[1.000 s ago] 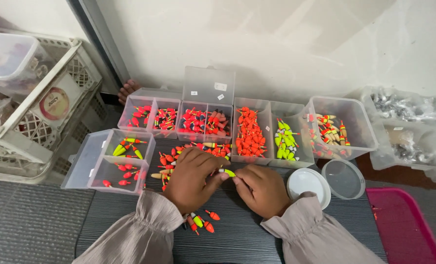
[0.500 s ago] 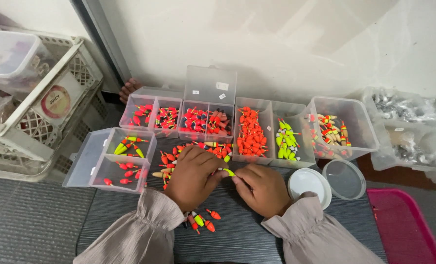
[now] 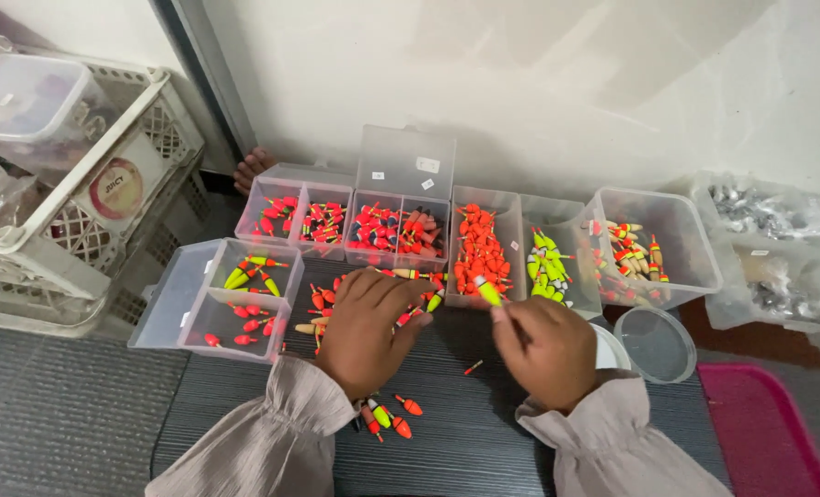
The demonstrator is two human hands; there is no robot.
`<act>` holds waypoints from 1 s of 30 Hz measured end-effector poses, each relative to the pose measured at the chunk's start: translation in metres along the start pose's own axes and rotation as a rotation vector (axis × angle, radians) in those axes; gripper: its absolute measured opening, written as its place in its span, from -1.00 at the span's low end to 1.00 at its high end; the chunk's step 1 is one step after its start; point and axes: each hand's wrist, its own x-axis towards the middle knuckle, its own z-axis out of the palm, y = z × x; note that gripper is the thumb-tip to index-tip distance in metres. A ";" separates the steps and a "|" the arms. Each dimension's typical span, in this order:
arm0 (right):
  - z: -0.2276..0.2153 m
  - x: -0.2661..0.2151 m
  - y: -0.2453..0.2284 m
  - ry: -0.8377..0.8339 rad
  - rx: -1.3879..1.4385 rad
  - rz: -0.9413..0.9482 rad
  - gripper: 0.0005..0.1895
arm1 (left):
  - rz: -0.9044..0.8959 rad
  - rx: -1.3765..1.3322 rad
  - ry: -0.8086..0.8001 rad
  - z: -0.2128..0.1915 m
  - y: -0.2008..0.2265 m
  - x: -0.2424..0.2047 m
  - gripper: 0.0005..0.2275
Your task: Sorting and organizing small fishing floats into a multi-compartment plastic container.
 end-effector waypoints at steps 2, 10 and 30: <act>-0.004 -0.002 0.021 0.048 -0.094 0.061 -0.74 | -0.007 0.005 0.060 0.006 -0.006 -0.002 -0.78; -0.002 -0.005 -0.012 -0.185 0.067 0.141 -0.80 | 0.011 0.011 0.043 0.008 -0.010 -0.004 -0.81; 0.029 -0.016 -0.027 -0.128 0.225 -0.072 -0.84 | 0.082 -0.055 -0.203 0.004 0.000 -0.004 -0.91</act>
